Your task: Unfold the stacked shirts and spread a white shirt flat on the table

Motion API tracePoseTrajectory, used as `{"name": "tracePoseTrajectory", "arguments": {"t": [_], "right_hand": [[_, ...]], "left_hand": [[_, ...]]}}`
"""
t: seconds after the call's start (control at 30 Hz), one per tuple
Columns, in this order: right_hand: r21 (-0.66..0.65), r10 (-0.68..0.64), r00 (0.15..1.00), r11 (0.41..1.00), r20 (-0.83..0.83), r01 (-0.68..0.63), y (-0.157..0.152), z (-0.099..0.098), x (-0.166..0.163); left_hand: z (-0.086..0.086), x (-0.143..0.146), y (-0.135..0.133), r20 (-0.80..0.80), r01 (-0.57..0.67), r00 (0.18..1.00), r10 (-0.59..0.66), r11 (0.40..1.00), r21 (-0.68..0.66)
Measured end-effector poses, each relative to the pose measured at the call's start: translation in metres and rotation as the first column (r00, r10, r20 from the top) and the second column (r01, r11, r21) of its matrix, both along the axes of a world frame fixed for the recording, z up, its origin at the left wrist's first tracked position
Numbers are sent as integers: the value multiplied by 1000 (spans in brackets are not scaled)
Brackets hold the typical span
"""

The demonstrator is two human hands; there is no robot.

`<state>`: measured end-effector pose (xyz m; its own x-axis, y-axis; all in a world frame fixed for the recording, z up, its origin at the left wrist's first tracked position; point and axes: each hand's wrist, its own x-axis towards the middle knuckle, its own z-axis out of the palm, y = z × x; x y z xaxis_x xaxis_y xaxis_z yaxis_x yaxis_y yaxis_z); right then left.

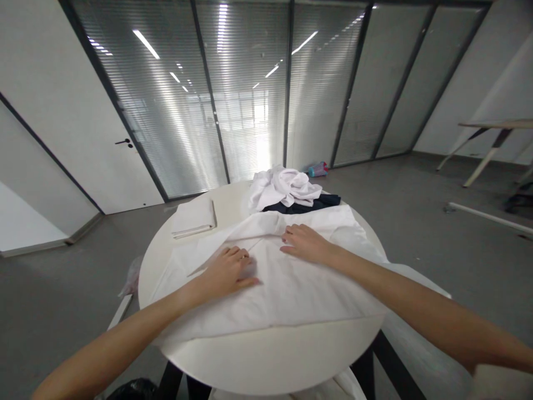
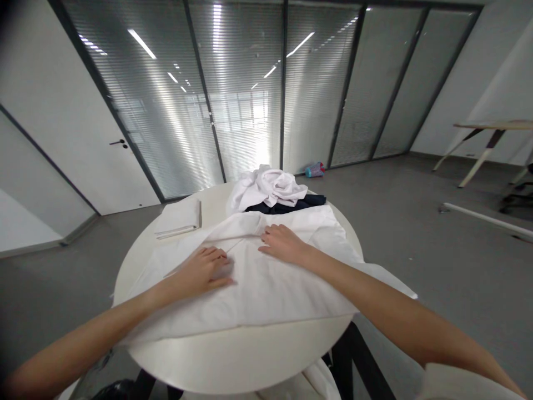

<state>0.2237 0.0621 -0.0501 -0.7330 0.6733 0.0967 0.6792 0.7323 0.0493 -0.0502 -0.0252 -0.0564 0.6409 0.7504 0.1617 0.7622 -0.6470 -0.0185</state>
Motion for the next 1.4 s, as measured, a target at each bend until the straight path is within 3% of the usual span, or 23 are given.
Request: {"name": "tracePoseTrajectory", "arguments": {"t": [0.1, 0.23, 0.33, 0.43, 0.53, 0.6, 0.67, 0.73, 0.8, 0.97, 1.1, 1.17, 1.27, 1.33, 1.4], "right_hand": [[-153, -39, 998, 988, -39, 32, -4, 2, 1], [-255, 12, 998, 967, -54, -25, -2, -1, 9], [-316, 5, 1000, 949, -10, -8, -5, -2, 11], [-321, 18, 999, 947, -32, -27, -11, -4, 9], [-285, 46, 996, 956, -82, -67, -22, -8, 5], [-261, 57, 993, 962, -103, -82, -30, -7, 3], [-264, 55, 988, 960, -146, -92, -36, 0, 1], [-280, 25, 972, 956, -236, -92, -39, 15, 0], [-259, -20, 928, 962, -371, -83, -37, 38, 2], [-105, -95, 667, 994, -739, 26, -19, 99, 15], [-174, -162, 368, 985, -916, 0, -15, 134, 21], [-168, -154, 285, 985, -946, -27, -20, 147, 20], [-150, -139, 242, 988, -960, -26, -24, 162, 14], [-160, -148, 221, 986, -964, -38, -21, 167, 11], [-179, -166, 190, 983, -967, -50, -13, 170, 11]], "left_hand": [[5, 9, -6, 8, 5, 1000, -5, 998, -59], [39, 15, -33, 48, 152, 988, -145, 951, -270], [64, 19, -68, 144, 335, 941, -305, 795, -506], [75, 21, -98, 233, 490, 862, -451, 621, -612], [79, 19, -108, 269, 542, 826, -495, 567, -621], [82, 15, -101, 281, 502, 860, -426, 608, -615], [84, 10, -86, 275, 407, 913, -300, 690, -598], [84, 5, -69, 260, 293, 950, -173, 781, -552], [81, 0, -58, 258, 228, 960, -106, 833, -505], [76, -5, -59, 337, 220, 939, -62, 862, -456], [93, -3, -59, 444, 105, 896, -9, 975, -194], [103, -1, -57, 465, 140, 882, -81, 986, -94], [105, 5, -60, 478, 307, 856, -199, 938, -159], [96, 9, -66, 533, 333, 825, -185, 922, -195], [84, 12, -70, 634, 262, 763, -124, 956, -129]]}}
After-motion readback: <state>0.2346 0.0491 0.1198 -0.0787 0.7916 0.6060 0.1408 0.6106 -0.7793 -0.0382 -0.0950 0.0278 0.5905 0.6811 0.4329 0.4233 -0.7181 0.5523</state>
